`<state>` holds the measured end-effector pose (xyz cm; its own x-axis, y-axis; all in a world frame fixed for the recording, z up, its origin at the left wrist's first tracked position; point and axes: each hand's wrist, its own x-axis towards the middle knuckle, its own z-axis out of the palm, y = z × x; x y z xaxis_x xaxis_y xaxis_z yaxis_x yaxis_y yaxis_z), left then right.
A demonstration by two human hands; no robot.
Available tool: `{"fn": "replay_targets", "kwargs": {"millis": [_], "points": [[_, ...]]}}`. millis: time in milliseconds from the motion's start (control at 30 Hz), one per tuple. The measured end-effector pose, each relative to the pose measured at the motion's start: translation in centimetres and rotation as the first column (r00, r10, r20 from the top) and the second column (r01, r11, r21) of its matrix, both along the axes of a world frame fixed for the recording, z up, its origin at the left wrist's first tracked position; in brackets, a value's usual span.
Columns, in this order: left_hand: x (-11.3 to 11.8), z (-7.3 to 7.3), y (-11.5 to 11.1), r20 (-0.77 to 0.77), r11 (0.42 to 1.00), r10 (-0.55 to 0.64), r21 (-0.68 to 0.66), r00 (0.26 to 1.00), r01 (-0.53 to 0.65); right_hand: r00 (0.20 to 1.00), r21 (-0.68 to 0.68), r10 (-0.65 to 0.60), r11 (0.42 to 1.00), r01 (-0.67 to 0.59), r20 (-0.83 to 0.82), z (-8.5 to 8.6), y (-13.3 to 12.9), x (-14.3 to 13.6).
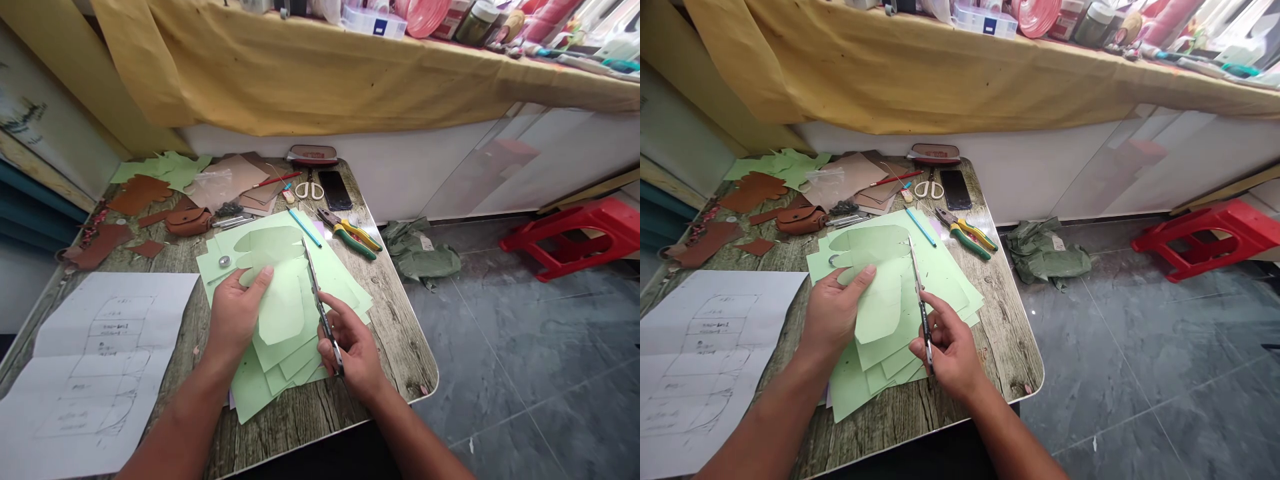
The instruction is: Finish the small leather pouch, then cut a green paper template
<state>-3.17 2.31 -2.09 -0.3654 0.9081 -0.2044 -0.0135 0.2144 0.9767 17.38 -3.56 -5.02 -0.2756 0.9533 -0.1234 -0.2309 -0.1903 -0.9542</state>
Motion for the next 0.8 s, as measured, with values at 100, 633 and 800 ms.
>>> {"fn": "replay_targets", "kwargs": {"millis": [100, 633, 800], "points": [[0.08, 0.1, 0.0, 0.003, 1.0, -0.003, -0.001, 1.0, 0.003, 1.0, -0.002, -0.004, 1.0, 0.004, 0.004, 0.01, -0.08, -0.03], [0.08, -0.11, -0.1, -0.02, 1.0, -0.009, 0.003, 1.0, 0.009, 0.999, -0.022, -0.019, 1.0, 0.019, 0.029, 0.15, -0.11, -0.11], [0.1, -0.06, -0.04, -0.015, 1.0, 0.001, 0.018, 1.0, -0.001, 0.999, -0.022, -0.024, 0.999, 0.024, 0.021, 0.12, -0.12, -0.1]]}}
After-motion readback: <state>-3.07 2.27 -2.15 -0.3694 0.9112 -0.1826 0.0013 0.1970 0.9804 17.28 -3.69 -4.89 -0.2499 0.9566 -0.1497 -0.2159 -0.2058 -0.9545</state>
